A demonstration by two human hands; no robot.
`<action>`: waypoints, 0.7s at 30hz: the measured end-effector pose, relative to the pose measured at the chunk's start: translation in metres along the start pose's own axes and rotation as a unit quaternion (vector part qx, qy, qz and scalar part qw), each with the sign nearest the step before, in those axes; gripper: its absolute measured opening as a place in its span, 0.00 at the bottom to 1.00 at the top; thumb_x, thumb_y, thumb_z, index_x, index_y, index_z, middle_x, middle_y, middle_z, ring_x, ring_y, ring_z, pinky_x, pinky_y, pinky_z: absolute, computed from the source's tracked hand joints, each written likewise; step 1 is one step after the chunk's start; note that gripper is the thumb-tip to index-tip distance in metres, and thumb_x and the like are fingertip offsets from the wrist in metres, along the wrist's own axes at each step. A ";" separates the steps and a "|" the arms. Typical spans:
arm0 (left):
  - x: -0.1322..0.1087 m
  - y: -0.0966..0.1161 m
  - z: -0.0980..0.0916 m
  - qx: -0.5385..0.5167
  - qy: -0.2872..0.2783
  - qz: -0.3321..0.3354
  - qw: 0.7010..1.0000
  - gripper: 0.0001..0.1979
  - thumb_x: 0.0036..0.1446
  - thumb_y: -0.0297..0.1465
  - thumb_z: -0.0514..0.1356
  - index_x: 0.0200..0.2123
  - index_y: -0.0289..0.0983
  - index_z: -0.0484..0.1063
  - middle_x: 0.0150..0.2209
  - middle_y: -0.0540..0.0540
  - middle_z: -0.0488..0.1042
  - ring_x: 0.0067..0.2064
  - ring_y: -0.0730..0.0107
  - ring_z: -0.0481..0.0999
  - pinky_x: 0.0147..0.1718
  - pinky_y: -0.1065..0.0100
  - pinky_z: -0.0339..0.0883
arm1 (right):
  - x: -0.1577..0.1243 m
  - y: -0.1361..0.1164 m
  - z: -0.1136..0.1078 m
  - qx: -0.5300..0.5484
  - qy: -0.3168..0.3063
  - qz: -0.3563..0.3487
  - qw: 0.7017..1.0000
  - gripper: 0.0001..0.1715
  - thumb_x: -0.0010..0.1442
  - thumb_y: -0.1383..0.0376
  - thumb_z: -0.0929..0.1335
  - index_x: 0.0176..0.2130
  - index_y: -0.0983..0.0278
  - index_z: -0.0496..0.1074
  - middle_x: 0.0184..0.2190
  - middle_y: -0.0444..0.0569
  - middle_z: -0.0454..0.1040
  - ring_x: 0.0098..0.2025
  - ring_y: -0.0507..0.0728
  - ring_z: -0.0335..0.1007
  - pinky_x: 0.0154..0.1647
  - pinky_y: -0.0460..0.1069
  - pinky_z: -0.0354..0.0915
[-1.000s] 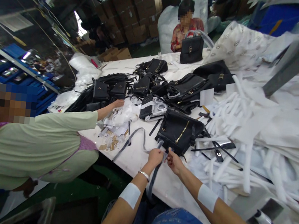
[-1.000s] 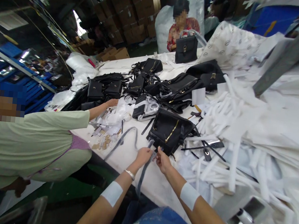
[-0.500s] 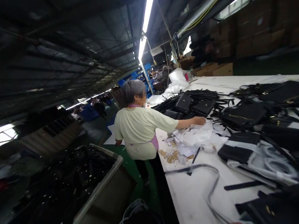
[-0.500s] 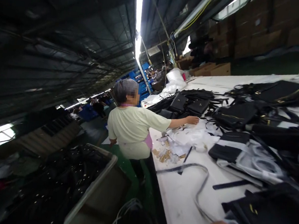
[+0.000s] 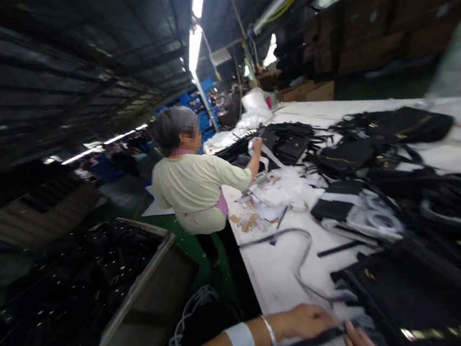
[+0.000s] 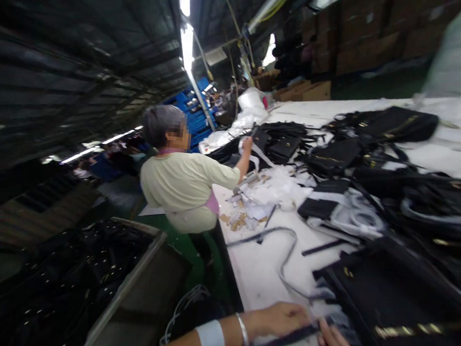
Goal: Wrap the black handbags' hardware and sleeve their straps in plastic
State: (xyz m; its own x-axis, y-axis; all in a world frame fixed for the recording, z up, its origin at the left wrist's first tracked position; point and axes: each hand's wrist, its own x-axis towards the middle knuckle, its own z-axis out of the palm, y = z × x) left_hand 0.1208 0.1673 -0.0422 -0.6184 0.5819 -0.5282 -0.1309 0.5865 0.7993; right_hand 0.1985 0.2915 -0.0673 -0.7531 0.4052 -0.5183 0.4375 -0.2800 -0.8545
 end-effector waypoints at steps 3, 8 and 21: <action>-0.042 -0.007 -0.012 0.008 -0.079 0.003 0.997 0.22 0.55 0.46 0.55 0.33 0.33 0.78 0.34 0.41 0.79 0.40 0.60 0.76 0.46 0.63 0.67 | -0.009 -0.013 -0.002 0.179 0.018 0.023 0.983 0.24 0.39 0.47 0.74 0.25 0.62 0.68 0.18 0.43 0.62 0.19 0.50 0.58 0.16 0.46 0.60; -0.065 -0.014 -0.015 -0.033 -0.114 -0.006 0.993 0.28 0.56 0.51 0.50 0.32 0.31 0.74 0.30 0.40 0.79 0.34 0.62 0.77 0.39 0.61 0.69 | 0.002 -0.030 -0.007 0.276 0.048 0.021 0.960 0.22 0.42 0.52 0.76 0.27 0.65 0.69 0.17 0.38 0.59 0.18 0.46 0.50 0.16 0.42 0.49; -0.072 0.017 -0.030 -0.141 0.005 0.014 0.990 0.24 0.56 0.49 0.54 0.32 0.32 0.71 0.27 0.45 0.74 0.28 0.70 0.73 0.32 0.67 0.68 | -0.074 0.001 0.024 0.004 -0.086 -0.063 0.994 0.26 0.58 0.48 0.66 0.46 0.63 0.74 0.31 0.47 0.75 0.23 0.50 0.64 0.24 0.46 0.59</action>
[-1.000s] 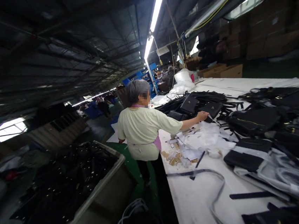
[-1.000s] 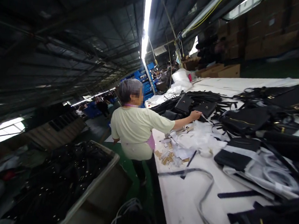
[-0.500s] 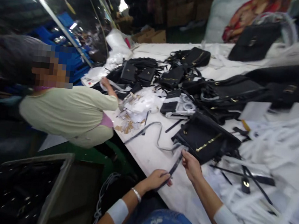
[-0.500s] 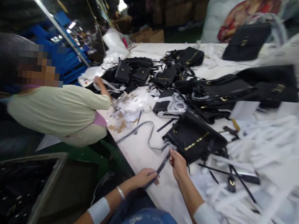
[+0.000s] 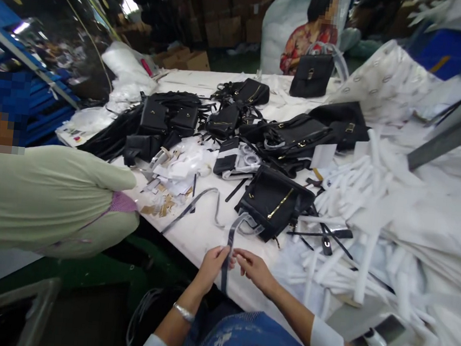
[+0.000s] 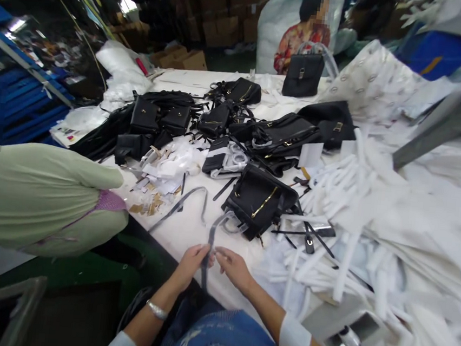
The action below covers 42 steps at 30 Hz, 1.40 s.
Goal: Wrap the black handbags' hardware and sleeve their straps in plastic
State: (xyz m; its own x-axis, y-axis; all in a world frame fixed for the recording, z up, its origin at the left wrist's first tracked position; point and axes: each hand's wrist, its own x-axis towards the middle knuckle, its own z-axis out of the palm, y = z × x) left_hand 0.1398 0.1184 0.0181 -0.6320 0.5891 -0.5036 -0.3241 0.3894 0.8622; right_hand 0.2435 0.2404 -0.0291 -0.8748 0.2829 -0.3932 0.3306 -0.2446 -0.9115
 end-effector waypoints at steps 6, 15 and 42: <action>-0.004 0.028 -0.018 0.047 0.031 0.033 0.998 0.21 0.56 0.48 0.55 0.30 0.33 0.71 0.20 0.53 0.66 0.20 0.79 0.60 0.21 0.74 0.54 | 0.028 -0.044 -0.082 -0.241 0.241 -0.205 0.918 0.16 0.62 0.57 0.63 0.46 0.60 0.74 0.45 0.51 0.75 0.46 0.60 0.69 0.51 0.53 0.62; 0.010 0.064 -0.046 0.185 0.069 0.068 0.978 0.21 0.55 0.47 0.54 0.20 0.37 0.64 0.14 0.57 0.52 0.18 0.77 0.52 0.19 0.73 0.45 | 0.108 -0.123 -0.228 -0.584 0.228 0.022 0.779 0.33 0.57 0.50 0.67 0.54 0.68 0.68 0.45 0.63 0.74 0.45 0.66 0.70 0.43 0.55 0.63; 0.009 0.344 0.022 0.662 0.048 0.443 0.602 0.18 0.63 0.40 0.49 0.30 0.36 0.72 0.26 0.47 0.71 0.32 0.65 0.71 0.35 0.69 0.54 | -0.053 -0.013 0.029 0.320 0.101 0.019 0.942 0.28 0.41 0.51 0.77 0.39 0.63 0.76 0.41 0.53 0.75 0.39 0.60 0.74 0.36 0.52 0.70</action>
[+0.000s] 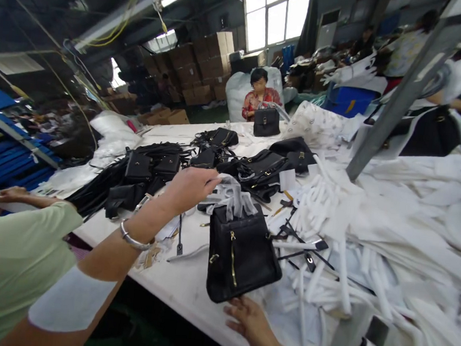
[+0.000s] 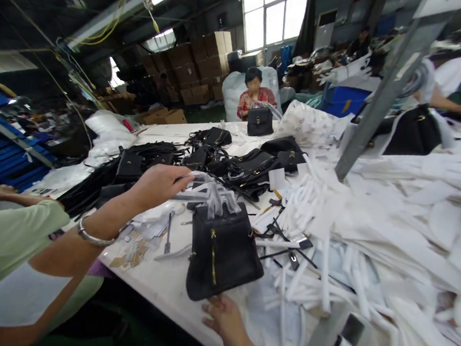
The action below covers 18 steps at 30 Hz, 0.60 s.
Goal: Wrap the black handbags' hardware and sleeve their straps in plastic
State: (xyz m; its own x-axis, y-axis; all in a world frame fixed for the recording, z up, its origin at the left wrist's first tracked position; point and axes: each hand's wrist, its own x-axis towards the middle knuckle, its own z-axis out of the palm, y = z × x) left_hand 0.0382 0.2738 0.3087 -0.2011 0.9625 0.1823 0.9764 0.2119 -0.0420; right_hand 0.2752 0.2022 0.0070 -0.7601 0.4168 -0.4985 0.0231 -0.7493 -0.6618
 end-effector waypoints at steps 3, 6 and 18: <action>-0.020 0.009 0.028 0.048 -0.083 -0.010 0.995 0.13 0.62 0.34 0.52 0.31 0.36 0.73 0.27 0.43 0.73 0.34 0.58 0.74 0.35 0.65 0.58 | 0.005 -0.001 0.022 -0.082 -0.108 0.020 0.991 0.30 0.42 0.45 0.75 0.33 0.68 0.76 0.34 0.54 0.76 0.31 0.58 0.74 0.31 0.51 0.69; -0.059 0.020 0.076 0.048 -0.169 -0.028 0.984 0.10 0.60 0.23 0.51 0.34 0.35 0.73 0.31 0.39 0.75 0.38 0.56 0.76 0.37 0.63 0.63 | 0.016 -0.019 0.035 -0.048 -0.086 -0.013 0.995 0.33 0.47 0.42 0.71 0.37 0.69 0.76 0.35 0.56 0.77 0.34 0.58 0.75 0.38 0.52 0.69; -0.180 0.081 0.216 -0.100 -0.184 -0.124 0.970 0.22 0.60 0.19 0.48 0.57 0.27 0.61 0.43 0.30 0.76 0.41 0.55 0.78 0.37 0.61 0.71 | 0.083 -0.037 0.044 0.073 0.089 -0.009 0.993 0.09 0.54 0.64 0.71 0.34 0.68 0.74 0.32 0.53 0.79 0.35 0.56 0.75 0.42 0.51 0.68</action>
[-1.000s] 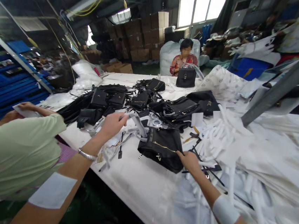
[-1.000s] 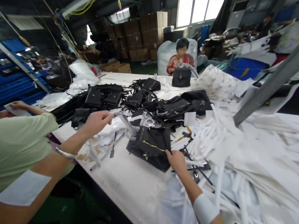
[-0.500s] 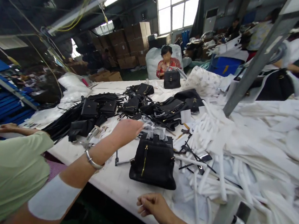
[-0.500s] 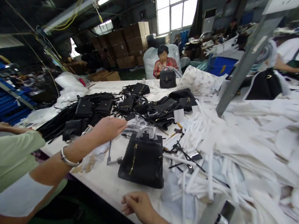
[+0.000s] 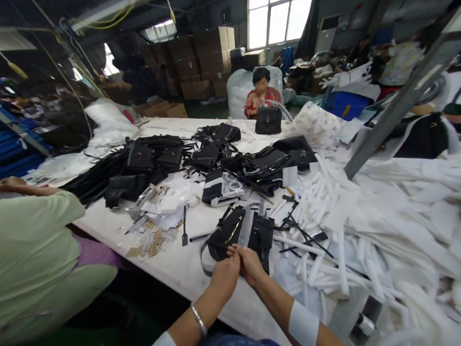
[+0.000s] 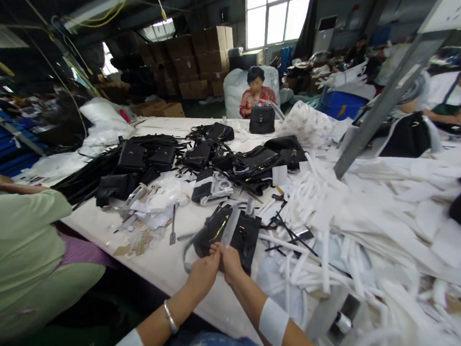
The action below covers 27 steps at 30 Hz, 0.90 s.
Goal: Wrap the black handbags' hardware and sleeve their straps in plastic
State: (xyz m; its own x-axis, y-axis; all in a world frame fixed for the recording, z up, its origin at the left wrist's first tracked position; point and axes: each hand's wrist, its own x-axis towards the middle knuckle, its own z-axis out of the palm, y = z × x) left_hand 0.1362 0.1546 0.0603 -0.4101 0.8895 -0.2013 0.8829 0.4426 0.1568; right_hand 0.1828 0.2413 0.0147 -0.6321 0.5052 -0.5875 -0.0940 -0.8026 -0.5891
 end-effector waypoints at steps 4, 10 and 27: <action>-0.007 -0.022 0.023 -0.406 0.030 -0.014 0.913 0.25 0.60 0.33 0.54 0.60 0.37 0.56 0.50 0.35 0.73 0.47 0.59 0.76 0.42 0.64 0.68 | 0.005 0.000 -0.016 0.075 -0.081 -0.011 0.994 0.09 0.55 0.64 0.71 0.37 0.67 0.74 0.40 0.54 0.79 0.43 0.58 0.75 0.48 0.52 0.67; -0.012 -0.054 0.029 -0.649 -0.064 -0.039 0.757 0.21 0.56 0.44 0.58 0.43 0.32 0.69 0.37 0.42 0.76 0.38 0.68 0.73 0.38 0.69 0.63 | -0.008 -0.003 -0.012 0.145 -0.143 -0.004 0.979 0.11 0.56 0.64 0.72 0.40 0.66 0.73 0.42 0.50 0.78 0.50 0.59 0.72 0.54 0.54 0.65; 0.010 -0.066 -0.006 -0.674 0.020 -0.006 0.738 0.14 0.50 0.40 0.64 0.31 0.33 0.73 0.28 0.46 0.76 0.30 0.69 0.74 0.32 0.70 0.65 | -0.056 0.014 0.028 -0.080 -0.115 -0.084 0.987 0.24 0.59 0.49 0.67 0.47 0.63 0.72 0.41 0.50 0.77 0.43 0.57 0.73 0.47 0.52 0.65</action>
State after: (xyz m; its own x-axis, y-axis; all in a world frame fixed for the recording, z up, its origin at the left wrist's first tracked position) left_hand 0.0728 0.1350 0.0543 -0.4457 0.8758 -0.1854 -0.1391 0.1368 0.9808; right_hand 0.1957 0.1929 0.0545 -0.7781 0.5259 -0.3435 -0.1008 -0.6443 -0.7581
